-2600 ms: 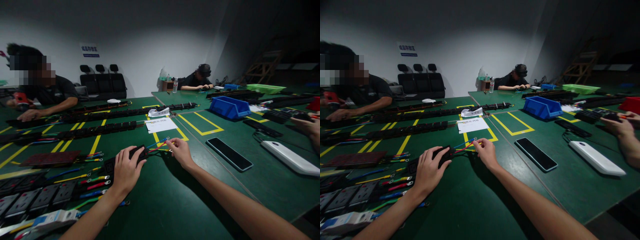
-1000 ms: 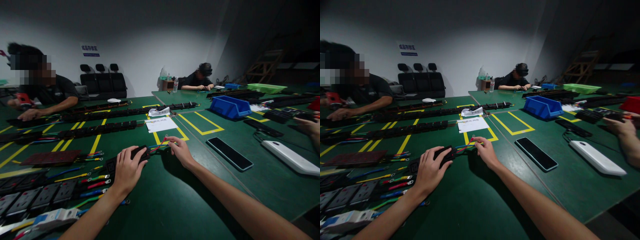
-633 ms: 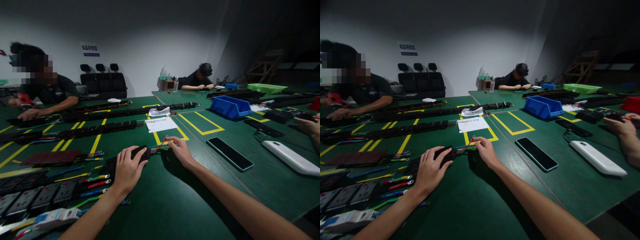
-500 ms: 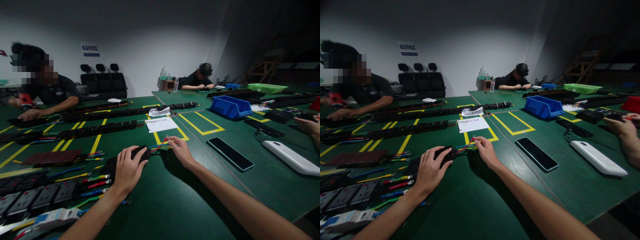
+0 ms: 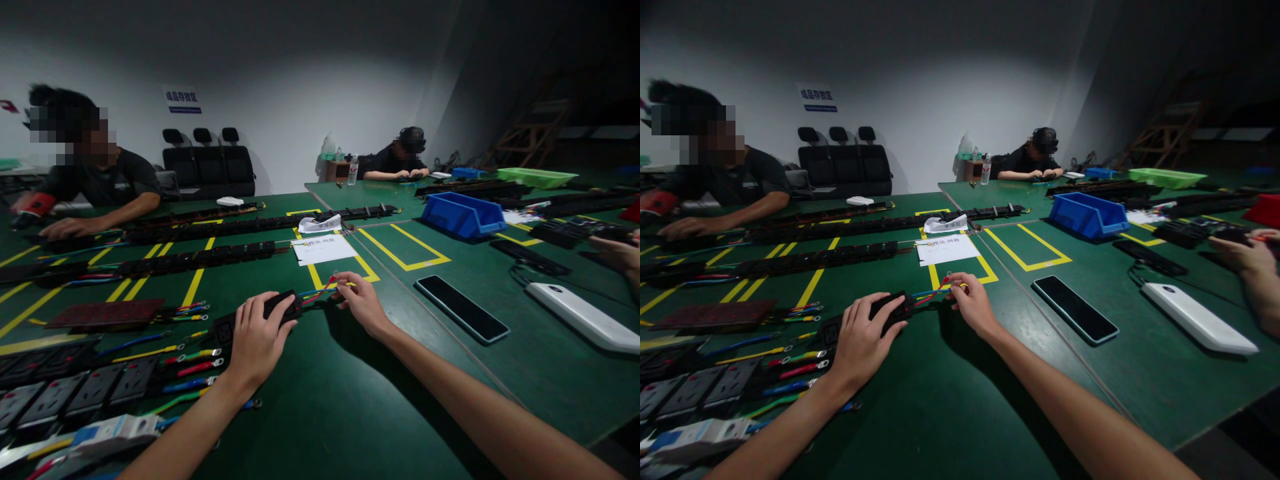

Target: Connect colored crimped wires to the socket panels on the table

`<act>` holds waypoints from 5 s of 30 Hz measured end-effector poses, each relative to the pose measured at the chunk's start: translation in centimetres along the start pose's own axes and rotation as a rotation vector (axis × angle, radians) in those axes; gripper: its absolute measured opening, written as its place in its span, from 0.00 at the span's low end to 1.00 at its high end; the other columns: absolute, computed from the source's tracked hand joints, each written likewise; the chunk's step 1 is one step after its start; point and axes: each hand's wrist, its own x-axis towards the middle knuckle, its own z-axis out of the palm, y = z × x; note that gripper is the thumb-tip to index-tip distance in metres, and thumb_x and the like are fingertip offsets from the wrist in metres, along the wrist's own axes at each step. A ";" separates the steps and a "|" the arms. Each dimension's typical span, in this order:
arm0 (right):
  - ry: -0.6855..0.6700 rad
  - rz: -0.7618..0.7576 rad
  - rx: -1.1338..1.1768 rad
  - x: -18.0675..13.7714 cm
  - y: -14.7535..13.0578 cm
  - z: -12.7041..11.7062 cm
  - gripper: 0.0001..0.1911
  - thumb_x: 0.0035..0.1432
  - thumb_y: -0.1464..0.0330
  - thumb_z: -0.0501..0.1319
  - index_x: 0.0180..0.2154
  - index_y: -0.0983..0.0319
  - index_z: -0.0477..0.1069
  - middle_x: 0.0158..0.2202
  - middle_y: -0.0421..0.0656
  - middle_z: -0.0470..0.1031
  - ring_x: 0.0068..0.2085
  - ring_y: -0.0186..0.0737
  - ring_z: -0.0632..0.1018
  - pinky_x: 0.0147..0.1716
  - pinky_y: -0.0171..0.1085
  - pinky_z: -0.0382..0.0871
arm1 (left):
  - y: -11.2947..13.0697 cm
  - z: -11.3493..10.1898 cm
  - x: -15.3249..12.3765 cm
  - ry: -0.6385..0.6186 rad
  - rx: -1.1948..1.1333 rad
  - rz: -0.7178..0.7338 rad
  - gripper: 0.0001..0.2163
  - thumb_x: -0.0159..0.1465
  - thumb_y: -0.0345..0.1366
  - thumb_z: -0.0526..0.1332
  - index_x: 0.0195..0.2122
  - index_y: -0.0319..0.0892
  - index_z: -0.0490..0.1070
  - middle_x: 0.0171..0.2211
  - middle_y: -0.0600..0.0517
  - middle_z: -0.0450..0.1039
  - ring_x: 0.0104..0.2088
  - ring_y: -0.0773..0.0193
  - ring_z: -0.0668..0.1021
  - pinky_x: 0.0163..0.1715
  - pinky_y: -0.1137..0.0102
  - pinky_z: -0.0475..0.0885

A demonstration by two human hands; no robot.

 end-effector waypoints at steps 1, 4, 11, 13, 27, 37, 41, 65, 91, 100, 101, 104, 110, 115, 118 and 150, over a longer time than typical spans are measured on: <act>0.001 -0.014 0.002 0.0 0.0 0.0 0.15 0.53 0.59 0.62 0.41 0.59 0.75 0.35 0.41 0.73 0.32 0.38 0.77 0.22 0.33 0.72 | 0.0 0.0 0.0 -0.001 0.002 0.002 0.19 0.67 0.36 0.63 0.60 0.48 0.70 0.53 0.42 0.69 0.53 0.47 0.72 0.50 0.51 0.70; 0.019 -0.050 -0.031 0.0 0.0 -0.1 0.15 0.53 0.59 0.62 0.40 0.60 0.76 0.31 0.40 0.71 0.29 0.36 0.73 0.21 0.33 0.70 | -0.1 0.0 0.0 0.003 0.007 0.001 0.19 0.67 0.36 0.63 0.60 0.48 0.70 0.53 0.43 0.69 0.53 0.47 0.72 0.49 0.51 0.70; 0.017 -0.049 -0.093 0.0 -0.1 -0.2 0.16 0.57 0.57 0.61 0.40 0.62 0.76 0.21 0.35 0.66 0.19 0.31 0.66 0.17 0.32 0.60 | -0.1 0.0 -0.1 0.008 -0.006 0.006 0.19 0.67 0.36 0.63 0.60 0.49 0.69 0.53 0.43 0.70 0.53 0.47 0.72 0.49 0.51 0.71; 0.012 -0.043 -0.091 -0.1 -0.2 -0.2 0.16 0.57 0.58 0.61 0.40 0.62 0.76 0.20 0.35 0.66 0.19 0.32 0.68 0.18 0.32 0.61 | -0.2 0.0 -0.1 0.007 -0.010 0.001 0.19 0.67 0.36 0.63 0.60 0.49 0.70 0.53 0.43 0.70 0.53 0.47 0.72 0.49 0.51 0.71; 0.001 0.070 0.223 0.1 -0.9 0.0 0.19 0.47 0.54 0.69 0.35 0.60 0.75 0.32 0.41 0.73 0.32 0.38 0.75 0.28 0.39 0.77 | 0.0 -0.1 -0.1 0.021 -0.026 -0.003 0.19 0.68 0.37 0.62 0.60 0.48 0.70 0.53 0.42 0.69 0.53 0.47 0.72 0.50 0.51 0.70; -0.034 0.145 0.279 0.3 -1.2 -0.4 0.17 0.40 0.63 0.71 0.34 0.61 0.75 0.40 0.43 0.78 0.28 0.33 0.72 0.22 0.31 0.67 | -0.1 0.0 -0.1 0.028 -0.028 -0.005 0.19 0.68 0.37 0.62 0.60 0.49 0.70 0.53 0.43 0.70 0.54 0.47 0.72 0.50 0.51 0.70; -0.054 0.151 0.277 0.2 -1.3 -0.4 0.15 0.40 0.64 0.70 0.35 0.61 0.76 0.39 0.43 0.79 0.28 0.33 0.72 0.21 0.30 0.65 | 0.0 -0.1 -0.1 0.024 -0.026 0.004 0.19 0.68 0.37 0.63 0.60 0.48 0.70 0.53 0.42 0.70 0.53 0.47 0.72 0.50 0.51 0.70; -0.048 0.178 0.355 0.3 -1.3 -0.2 0.13 0.40 0.65 0.70 0.32 0.60 0.77 0.31 0.39 0.75 0.29 0.34 0.71 0.20 0.30 0.63 | -0.1 0.1 -0.1 0.014 -0.006 0.010 0.20 0.67 0.37 0.63 0.60 0.48 0.69 0.53 0.42 0.69 0.54 0.47 0.72 0.50 0.51 0.70; -0.105 0.285 0.497 0.4 -1.9 -0.7 0.19 0.49 0.62 0.64 0.43 0.63 0.76 0.19 0.29 0.54 0.18 0.26 0.53 0.16 0.28 0.45 | 0.0 0.0 0.0 0.103 -0.005 -0.035 0.20 0.67 0.38 0.63 0.60 0.48 0.70 0.53 0.42 0.70 0.52 0.47 0.73 0.49 0.51 0.72; -0.169 0.297 0.519 0.4 -2.0 -1.0 0.19 0.47 0.65 0.64 0.43 0.62 0.74 0.16 0.28 0.54 0.18 0.27 0.51 0.16 0.29 0.42 | -0.1 0.0 -0.1 0.102 0.005 -0.017 0.20 0.67 0.37 0.64 0.60 0.47 0.69 0.53 0.42 0.68 0.52 0.47 0.72 0.48 0.51 0.71; -0.171 0.295 0.521 0.4 -2.0 -1.1 0.19 0.47 0.65 0.64 0.43 0.62 0.74 0.16 0.29 0.54 0.18 0.27 0.52 0.16 0.30 0.42 | -0.1 -0.1 -0.1 0.101 0.004 -0.017 0.20 0.67 0.37 0.64 0.60 0.47 0.69 0.53 0.42 0.68 0.52 0.47 0.72 0.49 0.51 0.71; -0.172 0.288 0.525 0.3 -2.1 -1.1 0.19 0.47 0.65 0.64 0.43 0.63 0.75 0.16 0.29 0.54 0.18 0.27 0.52 0.16 0.30 0.43 | -0.1 -0.1 -0.1 0.101 -0.004 -0.019 0.20 0.67 0.38 0.63 0.60 0.47 0.69 0.53 0.42 0.69 0.52 0.47 0.73 0.49 0.51 0.71; -0.185 0.281 0.524 0.3 -2.1 -1.1 0.19 0.48 0.66 0.62 0.44 0.63 0.75 0.16 0.29 0.53 0.18 0.28 0.52 0.17 0.29 0.43 | 0.0 -0.1 0.0 0.099 -0.010 -0.032 0.20 0.68 0.38 0.62 0.60 0.48 0.69 0.53 0.42 0.69 0.52 0.47 0.73 0.49 0.51 0.72; -0.226 0.292 0.555 0.4 -2.1 -1.3 0.19 0.51 0.67 0.62 0.47 0.63 0.74 0.18 0.30 0.51 0.20 0.28 0.50 0.16 0.28 0.41 | 0.0 -0.2 0.0 0.098 -0.012 -0.041 0.20 0.68 0.38 0.62 0.61 0.49 0.69 0.53 0.42 0.69 0.52 0.47 0.73 0.49 0.50 0.72; -0.274 0.355 0.628 0.2 -2.5 -1.5 0.19 0.53 0.68 0.62 0.48 0.62 0.73 0.20 0.31 0.51 0.21 0.29 0.50 0.16 0.27 0.39 | 0.0 -0.2 0.0 0.104 -0.007 -0.041 0.20 0.67 0.38 0.63 0.61 0.49 0.69 0.53 0.42 0.69 0.53 0.47 0.73 0.49 0.51 0.72; -0.249 0.630 0.904 0.0 -2.1 -0.8 0.18 0.54 0.77 0.57 0.47 0.59 0.68 0.18 0.29 0.46 0.18 0.28 0.48 0.15 0.25 0.38 | -0.2 0.1 -0.1 0.064 0.021 -0.031 0.20 0.67 0.36 0.63 0.60 0.48 0.69 0.53 0.42 0.69 0.52 0.47 0.72 0.48 0.51 0.72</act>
